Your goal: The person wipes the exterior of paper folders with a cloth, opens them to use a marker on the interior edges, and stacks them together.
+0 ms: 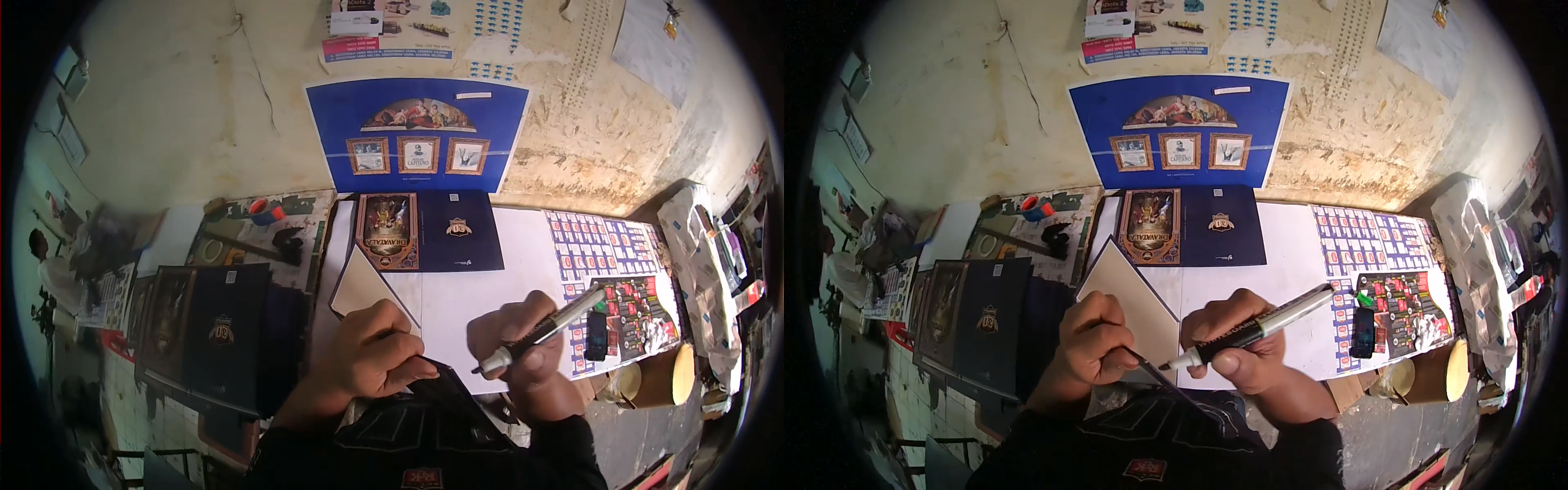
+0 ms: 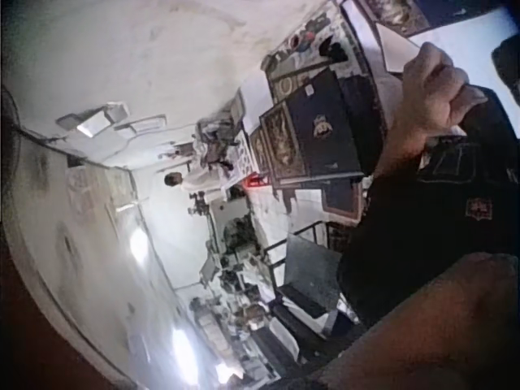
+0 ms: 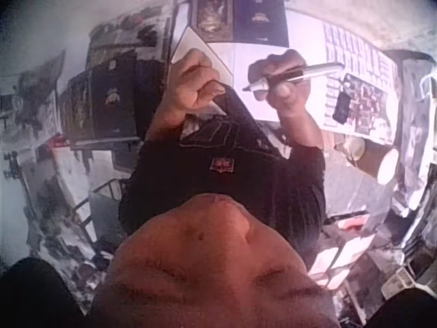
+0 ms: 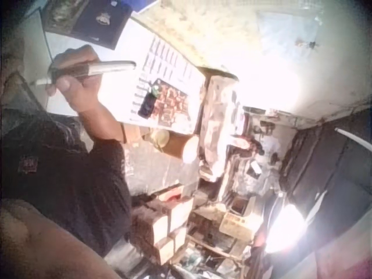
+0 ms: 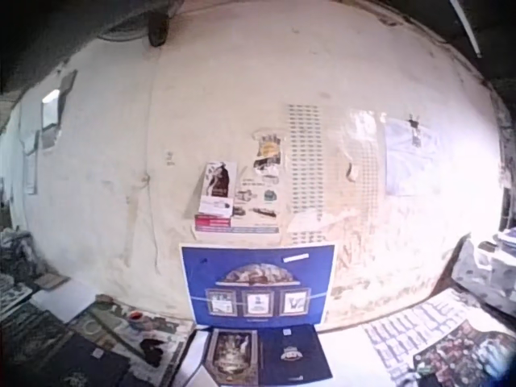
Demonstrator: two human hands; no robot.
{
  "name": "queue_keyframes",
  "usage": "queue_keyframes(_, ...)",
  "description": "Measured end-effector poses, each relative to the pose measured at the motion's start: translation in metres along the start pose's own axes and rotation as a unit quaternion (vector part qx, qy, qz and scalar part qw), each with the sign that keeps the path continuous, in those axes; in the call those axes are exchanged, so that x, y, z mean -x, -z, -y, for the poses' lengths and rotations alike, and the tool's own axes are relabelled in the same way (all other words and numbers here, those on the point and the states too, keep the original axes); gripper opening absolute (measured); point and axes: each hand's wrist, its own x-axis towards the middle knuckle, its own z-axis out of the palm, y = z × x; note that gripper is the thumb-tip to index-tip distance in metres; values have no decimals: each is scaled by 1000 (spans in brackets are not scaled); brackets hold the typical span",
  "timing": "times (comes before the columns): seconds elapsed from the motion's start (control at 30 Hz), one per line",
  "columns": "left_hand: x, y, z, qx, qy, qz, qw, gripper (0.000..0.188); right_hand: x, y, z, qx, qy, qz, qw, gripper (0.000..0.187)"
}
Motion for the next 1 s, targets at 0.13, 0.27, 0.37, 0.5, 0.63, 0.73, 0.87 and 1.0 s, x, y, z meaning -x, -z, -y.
queue_keyframes(0.13, -1, -2, -1, -8, 20, -6, 1000, 36, -7, -9, -20, 24, 10, -47, 999, 29)
queue_keyframes(0.27, -7, -6, 3, -1, 8, -1, 1000, 37, -6, -5, -22, 22, 9, -76, 997, 27)
queue_keyframes(0.37, -11, -6, 2, -1, 26, 17, 1000, 37, -6, -2, -24, 10, 10, -83, 996, 26)
queue_keyframes(0.5, -17, -11, 0, 6, 30, 27, 999, 37, -3, -1, -21, -3, 24, -108, 994, 29)
queue_keyframes(0.63, -17, -9, 4, -3, 29, 31, 999, 37, -4, 1, -24, 7, 28, -109, 994, 28)
queue_keyframes(0.73, -17, -10, 5, 5, 34, 32, 999, 37, -8, 0, -23, 74, 37, -99, 992, 27)
queue_keyframes(0.87, -17, -10, 5, 9, 33, 34, 999, 37, -6, 4, -23, 47, 51, -91, 993, 28)
queue_keyframes(1.0, -17, -11, 6, 6, 37, 38, 999, 37, -7, 5, -23, 78, 53, -94, 991, 30)
